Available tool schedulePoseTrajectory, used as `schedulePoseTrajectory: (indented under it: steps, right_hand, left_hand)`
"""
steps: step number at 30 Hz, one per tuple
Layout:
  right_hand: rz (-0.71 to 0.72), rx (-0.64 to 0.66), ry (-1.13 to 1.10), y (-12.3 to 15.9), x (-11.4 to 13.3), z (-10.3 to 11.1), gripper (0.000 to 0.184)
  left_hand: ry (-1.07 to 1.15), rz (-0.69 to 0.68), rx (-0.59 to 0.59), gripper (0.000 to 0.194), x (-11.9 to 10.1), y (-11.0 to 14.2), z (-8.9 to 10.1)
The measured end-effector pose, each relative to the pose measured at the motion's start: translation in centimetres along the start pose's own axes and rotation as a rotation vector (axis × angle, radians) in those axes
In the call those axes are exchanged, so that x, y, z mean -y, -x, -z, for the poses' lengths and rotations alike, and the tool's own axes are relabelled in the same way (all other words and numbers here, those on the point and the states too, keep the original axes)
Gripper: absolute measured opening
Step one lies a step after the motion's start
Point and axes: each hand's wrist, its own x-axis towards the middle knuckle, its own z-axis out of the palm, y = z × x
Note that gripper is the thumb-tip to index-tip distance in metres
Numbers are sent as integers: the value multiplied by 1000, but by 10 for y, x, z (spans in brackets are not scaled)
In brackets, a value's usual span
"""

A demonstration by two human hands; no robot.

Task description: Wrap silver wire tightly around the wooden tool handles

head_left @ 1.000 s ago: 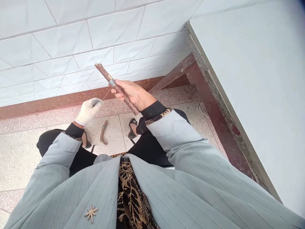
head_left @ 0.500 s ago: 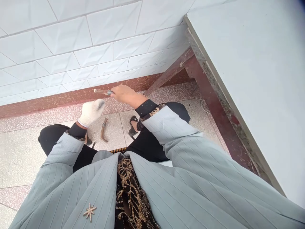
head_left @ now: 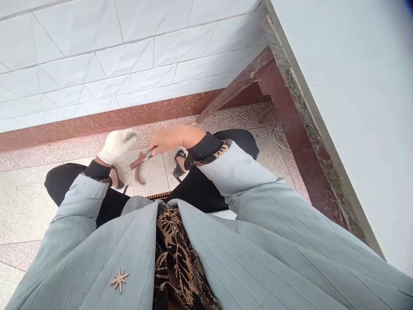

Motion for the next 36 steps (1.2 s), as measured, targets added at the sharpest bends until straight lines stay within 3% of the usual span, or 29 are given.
schedulePoseTrajectory:
  steps: [3,7,12,16,21,25,29,31,34,35,36]
  right_hand:
    - [101,-106,-94,16,4,5,37]
    - [100,-329,-220,28,2,9,24]
    - [81,-399,-240,26,-3,6,10]
    - [-8,-528,-117,9,-11,-1,10]
    - [-188,-600,51,-11,-21,-5,16]
    - [-335,-541,160,-25,-31,-9,7]
    - [-415,-376,128,-36,-41,-18,37]
    - [-368,-166,37,-34,-42,-18,40]
    - [-166,157,-243,-16,-34,-4,24]
    - [-54,169,-358,-8,-29,2,24]
    - [33,98,-449,0,-24,9,25]
  left_hand:
    - [185,8,61,25,5,-1,-4]
    - [414,2,153,23,5,1,-19]
    - [672,99,98,24,-11,11,-40]
    - [697,98,117,25,-19,16,-41]
    - [528,64,137,25,-16,20,-39]
    - [403,49,201,28,-17,24,-41]
    - [186,-20,175,25,-14,22,-31]
    - [145,-7,137,23,-8,20,-20]
    - [237,61,66,19,3,18,-5]
    - [297,87,35,19,7,18,-1]
    - [362,113,-4,19,10,17,0]
